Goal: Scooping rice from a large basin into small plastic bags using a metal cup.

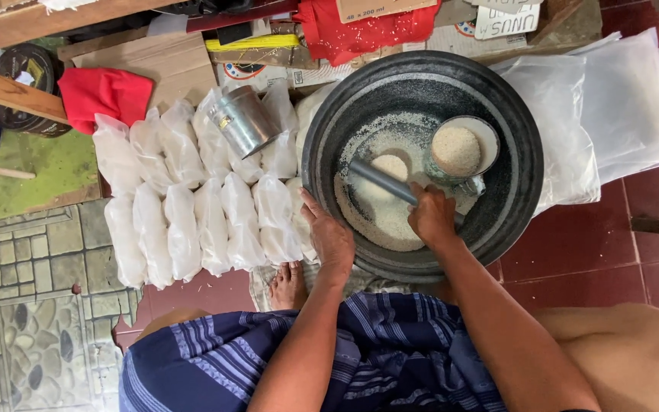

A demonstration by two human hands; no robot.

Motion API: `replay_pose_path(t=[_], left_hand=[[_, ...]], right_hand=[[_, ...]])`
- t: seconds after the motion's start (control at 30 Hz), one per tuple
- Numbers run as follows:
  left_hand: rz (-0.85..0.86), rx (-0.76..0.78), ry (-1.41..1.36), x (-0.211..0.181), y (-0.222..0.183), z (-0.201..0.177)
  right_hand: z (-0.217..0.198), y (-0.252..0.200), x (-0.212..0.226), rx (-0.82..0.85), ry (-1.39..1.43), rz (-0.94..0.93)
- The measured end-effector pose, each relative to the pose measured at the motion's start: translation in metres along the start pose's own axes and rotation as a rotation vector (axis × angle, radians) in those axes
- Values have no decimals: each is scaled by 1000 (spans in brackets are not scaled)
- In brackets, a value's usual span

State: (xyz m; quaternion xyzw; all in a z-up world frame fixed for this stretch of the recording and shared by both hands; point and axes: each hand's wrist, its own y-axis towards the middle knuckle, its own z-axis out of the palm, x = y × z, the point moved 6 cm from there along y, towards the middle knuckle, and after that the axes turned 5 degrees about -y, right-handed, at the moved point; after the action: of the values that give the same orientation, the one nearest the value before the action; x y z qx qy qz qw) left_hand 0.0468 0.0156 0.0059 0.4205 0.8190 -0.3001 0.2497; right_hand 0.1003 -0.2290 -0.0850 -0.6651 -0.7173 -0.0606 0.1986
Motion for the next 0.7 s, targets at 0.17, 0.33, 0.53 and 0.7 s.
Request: replay_pose_path(t=[0.17, 0.33, 0.53, 0.7], left_hand=[[30, -22, -36, 2, 0, 5], [50, -34, 7, -18, -2, -8], [322, -173, -123, -65, -6, -42], [129, -178, -693, -65, -5, -92]], right_hand=[[-10, -10, -2, 41, -70, -42], [-59, -16, 25, -50, 391, 132], [-128, -28, 166, -62, 380, -93], [-116, -45, 212, -10, 355, -359]])
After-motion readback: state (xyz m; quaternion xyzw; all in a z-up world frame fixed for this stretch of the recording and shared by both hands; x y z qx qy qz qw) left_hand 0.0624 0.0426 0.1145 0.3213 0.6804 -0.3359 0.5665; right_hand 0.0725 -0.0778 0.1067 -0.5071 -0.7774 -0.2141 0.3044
